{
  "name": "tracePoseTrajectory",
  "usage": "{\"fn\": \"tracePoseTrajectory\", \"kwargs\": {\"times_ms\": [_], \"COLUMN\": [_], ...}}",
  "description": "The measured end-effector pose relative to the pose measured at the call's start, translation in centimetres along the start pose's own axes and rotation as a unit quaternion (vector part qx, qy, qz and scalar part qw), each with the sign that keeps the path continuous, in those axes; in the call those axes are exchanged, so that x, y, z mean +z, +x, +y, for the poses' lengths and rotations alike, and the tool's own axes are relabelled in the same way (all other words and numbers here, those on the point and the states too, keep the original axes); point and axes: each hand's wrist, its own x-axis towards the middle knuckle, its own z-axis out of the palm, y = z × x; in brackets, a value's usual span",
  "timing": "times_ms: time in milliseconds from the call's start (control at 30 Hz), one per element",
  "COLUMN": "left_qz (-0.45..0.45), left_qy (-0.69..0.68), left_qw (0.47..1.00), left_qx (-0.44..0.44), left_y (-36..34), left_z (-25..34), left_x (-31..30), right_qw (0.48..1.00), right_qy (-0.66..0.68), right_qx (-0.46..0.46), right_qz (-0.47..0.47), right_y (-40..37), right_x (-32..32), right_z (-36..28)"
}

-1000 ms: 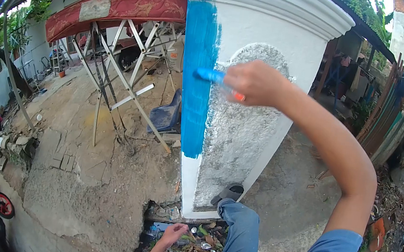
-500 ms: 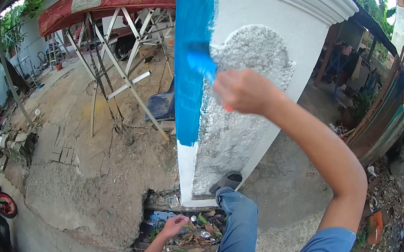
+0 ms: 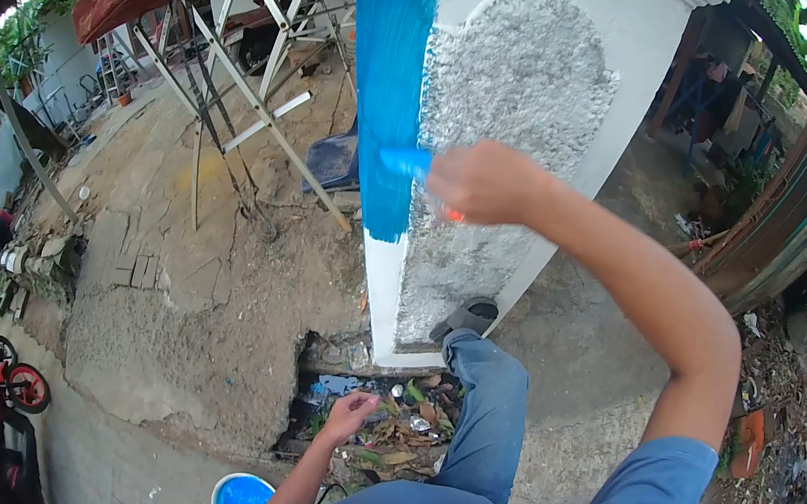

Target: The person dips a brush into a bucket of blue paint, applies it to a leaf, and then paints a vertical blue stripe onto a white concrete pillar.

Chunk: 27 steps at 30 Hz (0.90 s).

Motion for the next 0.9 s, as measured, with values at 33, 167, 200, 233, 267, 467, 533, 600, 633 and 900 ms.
{"fn": "tracePoseTrajectory", "kwargs": {"times_ms": [33, 167, 200, 233, 267, 467, 533, 600, 633, 900], "left_qz": [0.001, -0.023, -0.019, -0.013, -0.009, 0.012, -0.002, -0.016, -0.017, 0.104], "left_qy": [-0.001, 0.009, 0.009, 0.009, 0.009, -0.035, -0.027, 0.016, 0.018, 0.012], "left_qw": [1.0, 0.999, 1.0, 1.0, 1.0, 0.999, 1.0, 0.999, 0.999, 0.988], "left_qx": [-0.006, -0.022, -0.002, 0.017, 0.018, 0.019, -0.004, -0.041, -0.041, -0.113], "left_y": [0.1, -0.5, -0.9, -1.4, -2.1, -8.7, -12.2, -15.5, -17.3, -26.2], "left_z": [-0.4, 0.7, 1.0, 1.4, 1.8, 1.3, 1.3, 0.2, -0.8, -5.8], "left_x": [-0.1, -0.1, -0.1, -0.2, -0.4, -3.5, -4.3, -5.4, -5.9, -9.6], "right_qw": [1.0, 0.99, 0.982, 0.973, 0.977, 0.847, 0.695, 0.421, 0.315, -0.024], "right_qy": [-0.022, -0.119, -0.159, -0.197, -0.168, 0.136, 0.268, 0.48, 0.543, 0.664], "right_qx": [-0.002, 0.029, 0.038, 0.047, 0.06, 0.39, 0.581, 0.714, 0.709, 0.689], "right_qz": [0.019, 0.074, 0.093, 0.113, 0.119, 0.336, 0.328, 0.288, 0.322, 0.291], "right_y": [0.3, 1.5, 1.4, 1.4, 1.6, 0.8, -1.0, -2.4, -3.7, -5.7], "right_x": [-1.4, -6.5, -6.8, -7.1, -7.2, -3.4, 0.2, 1.2, 2.8, 9.9], "right_z": [0.8, 2.4, 2.7, 2.5, 1.8, -9.0, -14.6, -20.5, -23.6, -37.7]}}
